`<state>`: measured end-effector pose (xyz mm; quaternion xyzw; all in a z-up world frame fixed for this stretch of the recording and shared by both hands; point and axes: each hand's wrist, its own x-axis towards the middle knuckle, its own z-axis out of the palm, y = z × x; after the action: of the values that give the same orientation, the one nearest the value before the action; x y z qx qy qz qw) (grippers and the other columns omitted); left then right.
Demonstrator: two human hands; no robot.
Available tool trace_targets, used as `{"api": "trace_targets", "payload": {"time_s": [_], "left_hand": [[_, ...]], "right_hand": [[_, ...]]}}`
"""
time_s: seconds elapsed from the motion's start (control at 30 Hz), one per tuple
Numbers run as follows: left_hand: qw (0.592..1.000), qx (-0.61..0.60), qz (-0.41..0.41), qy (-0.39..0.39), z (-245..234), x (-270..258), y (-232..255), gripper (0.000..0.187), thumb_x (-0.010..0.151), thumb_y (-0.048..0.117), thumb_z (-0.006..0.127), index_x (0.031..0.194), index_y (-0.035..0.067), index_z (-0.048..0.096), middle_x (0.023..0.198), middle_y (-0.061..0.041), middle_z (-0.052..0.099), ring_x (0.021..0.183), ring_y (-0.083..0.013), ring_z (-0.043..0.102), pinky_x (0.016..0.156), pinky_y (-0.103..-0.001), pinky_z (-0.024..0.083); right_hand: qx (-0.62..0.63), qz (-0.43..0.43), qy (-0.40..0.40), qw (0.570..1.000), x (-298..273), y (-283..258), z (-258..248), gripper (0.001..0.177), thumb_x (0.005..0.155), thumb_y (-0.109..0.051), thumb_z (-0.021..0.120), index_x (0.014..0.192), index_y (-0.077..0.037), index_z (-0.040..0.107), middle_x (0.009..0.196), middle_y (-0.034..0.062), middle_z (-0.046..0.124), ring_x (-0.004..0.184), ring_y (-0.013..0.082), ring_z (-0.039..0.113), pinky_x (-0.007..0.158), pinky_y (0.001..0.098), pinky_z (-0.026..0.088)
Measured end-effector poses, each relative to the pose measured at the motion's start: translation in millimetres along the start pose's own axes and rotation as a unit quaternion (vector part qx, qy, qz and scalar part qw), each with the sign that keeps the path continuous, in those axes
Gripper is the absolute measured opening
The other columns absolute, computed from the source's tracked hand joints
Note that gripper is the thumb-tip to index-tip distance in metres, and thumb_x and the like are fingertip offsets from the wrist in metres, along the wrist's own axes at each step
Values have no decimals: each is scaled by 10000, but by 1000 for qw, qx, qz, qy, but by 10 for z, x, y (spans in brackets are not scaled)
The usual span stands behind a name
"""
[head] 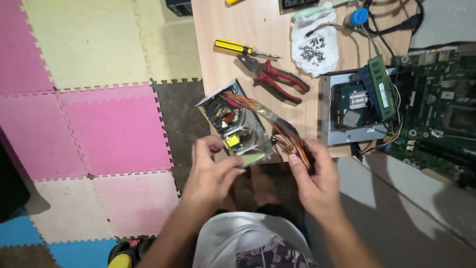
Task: Disassembling and working on a computer power supply unit using tools.
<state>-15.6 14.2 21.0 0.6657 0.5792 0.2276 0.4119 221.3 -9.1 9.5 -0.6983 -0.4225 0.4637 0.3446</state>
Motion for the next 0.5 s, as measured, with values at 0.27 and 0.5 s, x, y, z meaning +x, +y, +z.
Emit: {"api": "trace_targets", "payload": {"time_s": [0.27,0.5], "left_hand": [[997,12,14,-72,-355,62,-89,211,796,93,807,994,108,735,1188,-190,466,1111,-352,534,974,-439,478],[997,8,37,-61,-375,70,-162,226,773,82,811,988,111,746,1182,-187,483,1122,-386,509,963,-455,466]], "right_hand": [[49,100,-66,992,736,382,113,345,1131,-285,493,1074,4,673,738,40,530,619,153,459,537,318,362],[-191,-35,14,981,1022,426,337,336,1134,-286,490,1041,-3,646,812,199,645,663,324,603,645,409,500]]}}
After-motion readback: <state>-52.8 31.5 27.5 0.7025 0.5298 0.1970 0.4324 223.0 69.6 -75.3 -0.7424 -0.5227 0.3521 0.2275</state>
